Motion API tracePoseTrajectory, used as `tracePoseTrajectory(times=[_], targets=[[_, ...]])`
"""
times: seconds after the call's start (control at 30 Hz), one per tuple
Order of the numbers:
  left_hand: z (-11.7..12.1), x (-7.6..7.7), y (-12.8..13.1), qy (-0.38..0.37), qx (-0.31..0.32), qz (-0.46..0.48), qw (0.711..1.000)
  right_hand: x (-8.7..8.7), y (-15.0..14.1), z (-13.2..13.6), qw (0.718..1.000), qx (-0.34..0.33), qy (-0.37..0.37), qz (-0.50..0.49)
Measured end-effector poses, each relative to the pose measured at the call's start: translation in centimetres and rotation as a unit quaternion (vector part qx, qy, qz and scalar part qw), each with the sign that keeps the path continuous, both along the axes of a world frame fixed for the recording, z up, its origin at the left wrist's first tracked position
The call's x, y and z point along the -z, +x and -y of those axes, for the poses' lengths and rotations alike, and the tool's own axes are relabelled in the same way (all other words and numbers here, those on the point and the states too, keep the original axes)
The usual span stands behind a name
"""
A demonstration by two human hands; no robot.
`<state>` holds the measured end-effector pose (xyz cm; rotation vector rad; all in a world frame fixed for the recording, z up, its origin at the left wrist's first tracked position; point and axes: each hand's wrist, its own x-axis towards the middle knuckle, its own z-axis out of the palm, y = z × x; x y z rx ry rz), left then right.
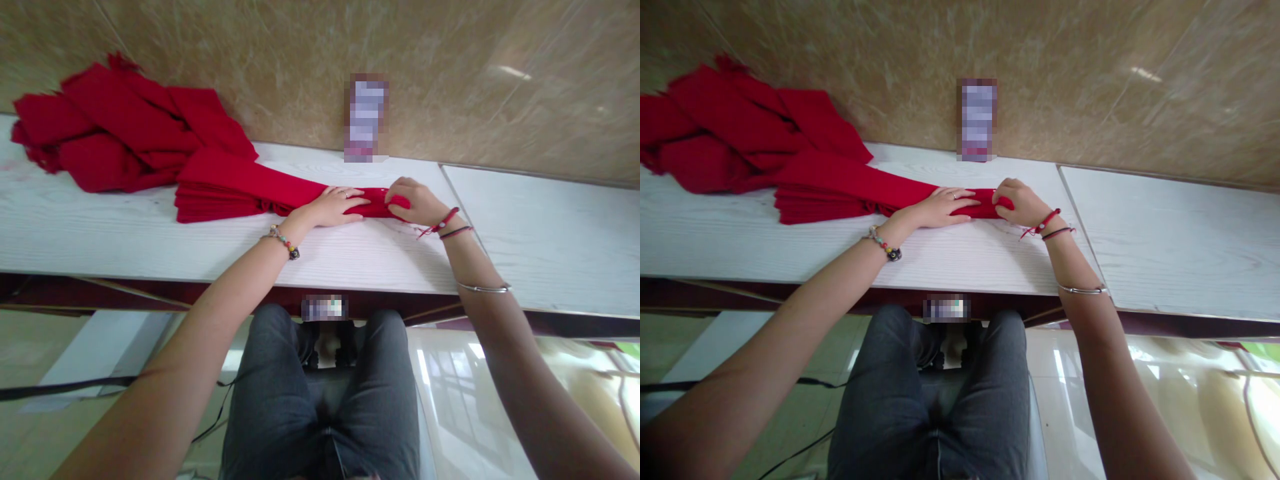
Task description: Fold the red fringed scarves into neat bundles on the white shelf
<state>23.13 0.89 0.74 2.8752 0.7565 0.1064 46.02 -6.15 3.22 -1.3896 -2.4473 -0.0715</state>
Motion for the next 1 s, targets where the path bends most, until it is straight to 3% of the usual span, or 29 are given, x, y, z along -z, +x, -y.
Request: tracePoseTrajectory(times=[0.07,0.13,0.3,0.43,0.57,0.67,0.73,0.83,1.0], targets=[[-0.1,0.1,0.0,0.0,-0.005,-0.003,1.0,0.4,-0.9,-0.4,0.998,-0.029,-0.041,0.033],[-0.1,0.1,0.0,0.001,-0.007,-0.003,1.0,0.7,-0.5,-0.7,0.996,-0.014,-0.064,0.061],[0.0,0.0,-0.1,0.004,0.001,0.009,1.0,0.9,4.3,-0.9,0.979,0.125,-0.091,0.129],[0.1,-0.1,-0.1,-0.002,-0.002,0.003,1.0,0.6,6.2,-0.4,0.974,0.204,-0.037,0.086],[0.0,-0.1,0.0,0.002,0.004,0.0,1.0,0.3,3.3,-0.2,0.994,0.105,0.028,-0.025],[-0.1,0.0,0.0,0.0,0.002,0.003,1.0,0.6,0.6,-0.5,1.0,0.008,-0.015,-0.003],[-0.1,0.0,0.0,-0.001,-0.004,0.0,1.0,0.8,0.1,-0.8,0.998,-0.012,-0.054,0.034],[-0.2,0.1,0.0,0.003,-0.001,-0.002,1.0,1.1,1.7,-1.1,0.992,0.053,-0.08,0.084],[0.0,-0.1,-0.1,0.006,0.003,-0.005,1.0,1.0,6.5,-0.6,0.953,0.264,-0.073,0.126]])
